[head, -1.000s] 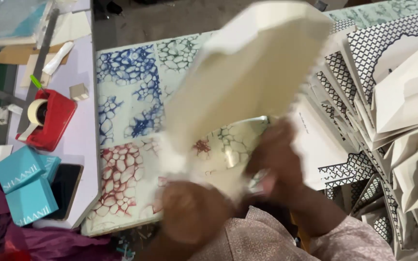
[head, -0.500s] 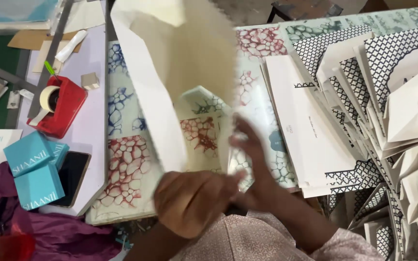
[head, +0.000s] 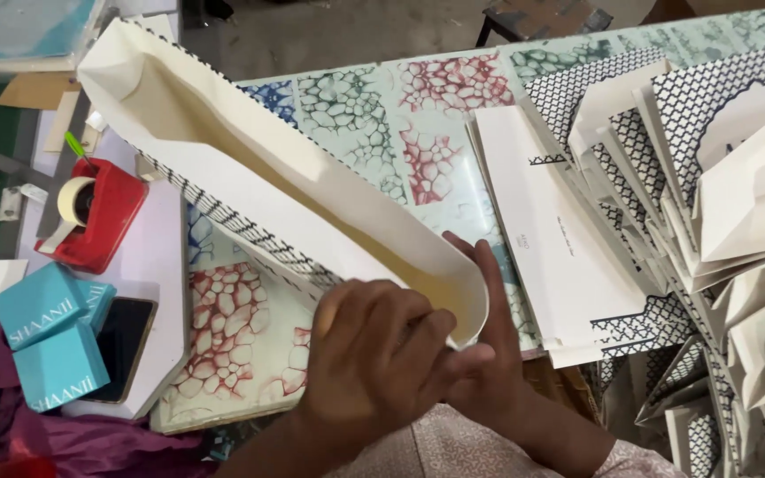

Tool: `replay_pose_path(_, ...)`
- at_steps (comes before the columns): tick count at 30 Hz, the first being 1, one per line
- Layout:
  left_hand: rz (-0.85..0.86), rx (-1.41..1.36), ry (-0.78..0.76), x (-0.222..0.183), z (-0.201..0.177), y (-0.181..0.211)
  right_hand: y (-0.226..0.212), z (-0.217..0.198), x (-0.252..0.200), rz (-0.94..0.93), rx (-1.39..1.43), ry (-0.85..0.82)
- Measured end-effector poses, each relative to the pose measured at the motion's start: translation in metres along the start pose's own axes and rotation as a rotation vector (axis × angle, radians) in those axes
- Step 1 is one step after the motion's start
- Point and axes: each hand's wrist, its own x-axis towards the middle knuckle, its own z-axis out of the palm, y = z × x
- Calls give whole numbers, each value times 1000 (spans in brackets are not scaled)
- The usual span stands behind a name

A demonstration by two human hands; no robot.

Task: Folding and stacking paper bags on a workstation.

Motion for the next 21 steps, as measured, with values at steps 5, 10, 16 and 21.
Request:
replay_pose_path(5,49,28,-343,-21,-1,11,-9,5,3,-54,-105,-17)
replay_pose_path(10,71,-6,-13,-10,6,0,13,-18,-8,-123,-29,-118)
replay_pose_path(16,-38,407,79,-67,-34,-76,116,-137,-1,-392,501,-309)
replay_pose_path(21,-325,599,-107,-193,-89,-142,143,-231,-26,-238,282,-157)
